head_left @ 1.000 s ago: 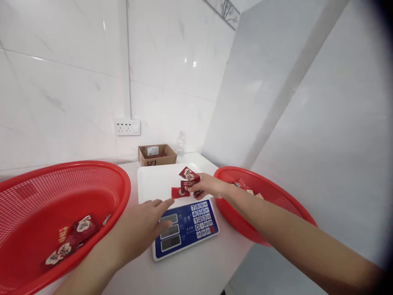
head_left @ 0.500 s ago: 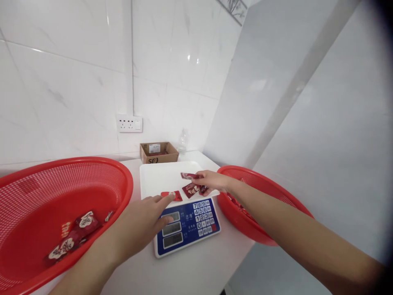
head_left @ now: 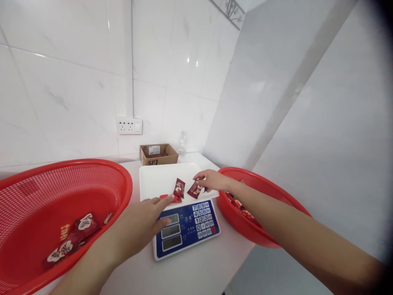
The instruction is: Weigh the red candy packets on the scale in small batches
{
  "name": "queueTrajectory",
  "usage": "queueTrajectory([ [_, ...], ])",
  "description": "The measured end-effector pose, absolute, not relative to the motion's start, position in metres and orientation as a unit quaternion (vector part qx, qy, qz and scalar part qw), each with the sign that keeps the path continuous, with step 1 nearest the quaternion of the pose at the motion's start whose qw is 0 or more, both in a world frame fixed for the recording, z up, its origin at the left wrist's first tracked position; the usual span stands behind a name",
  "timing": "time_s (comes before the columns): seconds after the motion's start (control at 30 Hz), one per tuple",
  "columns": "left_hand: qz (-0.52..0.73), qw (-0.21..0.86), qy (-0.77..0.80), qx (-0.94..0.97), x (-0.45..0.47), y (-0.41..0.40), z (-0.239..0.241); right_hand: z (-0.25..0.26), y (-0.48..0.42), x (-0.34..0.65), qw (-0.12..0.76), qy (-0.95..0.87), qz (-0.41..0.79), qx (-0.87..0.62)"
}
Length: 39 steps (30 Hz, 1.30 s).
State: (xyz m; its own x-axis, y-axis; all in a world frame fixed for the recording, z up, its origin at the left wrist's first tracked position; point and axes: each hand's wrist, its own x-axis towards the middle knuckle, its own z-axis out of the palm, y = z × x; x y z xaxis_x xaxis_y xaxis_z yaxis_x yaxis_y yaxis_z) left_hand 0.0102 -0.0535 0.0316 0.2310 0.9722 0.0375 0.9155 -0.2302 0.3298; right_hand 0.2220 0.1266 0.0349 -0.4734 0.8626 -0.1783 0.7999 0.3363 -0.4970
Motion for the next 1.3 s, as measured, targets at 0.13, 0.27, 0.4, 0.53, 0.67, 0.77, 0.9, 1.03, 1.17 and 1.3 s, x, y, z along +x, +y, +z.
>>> queueTrajectory([
  [0.13, 0.119, 0.112, 0.613, 0.773, 0.010, -0.052, 0.030, 0.031, 0.130, 0.218, 0.065, -0.863, 0.138, -0.482],
  [0.27, 0.118, 0.108, 0.613, 0.774, 0.010, -0.053, 0.030, 0.029, 0.119, 0.204, 0.074, -0.895, 0.072, -0.434],
  [0.4, 0.110, 0.104, 0.615, 0.774, 0.011, -0.054, 0.034, 0.025, 0.102, 0.189, 0.037, -0.947, 0.011, -0.320],
  [0.53, 0.105, 0.104, 0.617, 0.773, 0.011, -0.054, 0.035, 0.020, 0.098, 0.187, -0.009, -0.968, -0.032, -0.247],
  [0.67, 0.116, 0.109, 0.612, 0.774, 0.010, -0.054, 0.032, 0.022, 0.106, 0.196, 0.008, -0.954, 0.040, -0.298],
  [0.77, 0.118, 0.110, 0.607, 0.778, 0.009, -0.054, 0.030, 0.027, 0.112, 0.200, 0.053, -0.934, 0.061, -0.349],
  [0.9, 0.110, 0.113, 0.608, 0.778, 0.010, -0.054, 0.031, 0.034, 0.113, 0.197, 0.112, -0.897, 0.117, -0.411],
  [1.03, 0.109, 0.119, 0.610, 0.776, 0.010, -0.054, 0.032, 0.035, 0.109, 0.194, 0.121, -0.880, 0.189, -0.419],
  [1.17, 0.104, 0.120, 0.610, 0.776, 0.010, -0.054, 0.033, 0.031, 0.103, 0.195, 0.073, -0.883, 0.257, -0.387],
  [1.3, 0.099, 0.119, 0.611, 0.776, 0.010, -0.054, 0.032, 0.029, 0.101, 0.197, 0.080, -0.898, 0.239, -0.361],
])
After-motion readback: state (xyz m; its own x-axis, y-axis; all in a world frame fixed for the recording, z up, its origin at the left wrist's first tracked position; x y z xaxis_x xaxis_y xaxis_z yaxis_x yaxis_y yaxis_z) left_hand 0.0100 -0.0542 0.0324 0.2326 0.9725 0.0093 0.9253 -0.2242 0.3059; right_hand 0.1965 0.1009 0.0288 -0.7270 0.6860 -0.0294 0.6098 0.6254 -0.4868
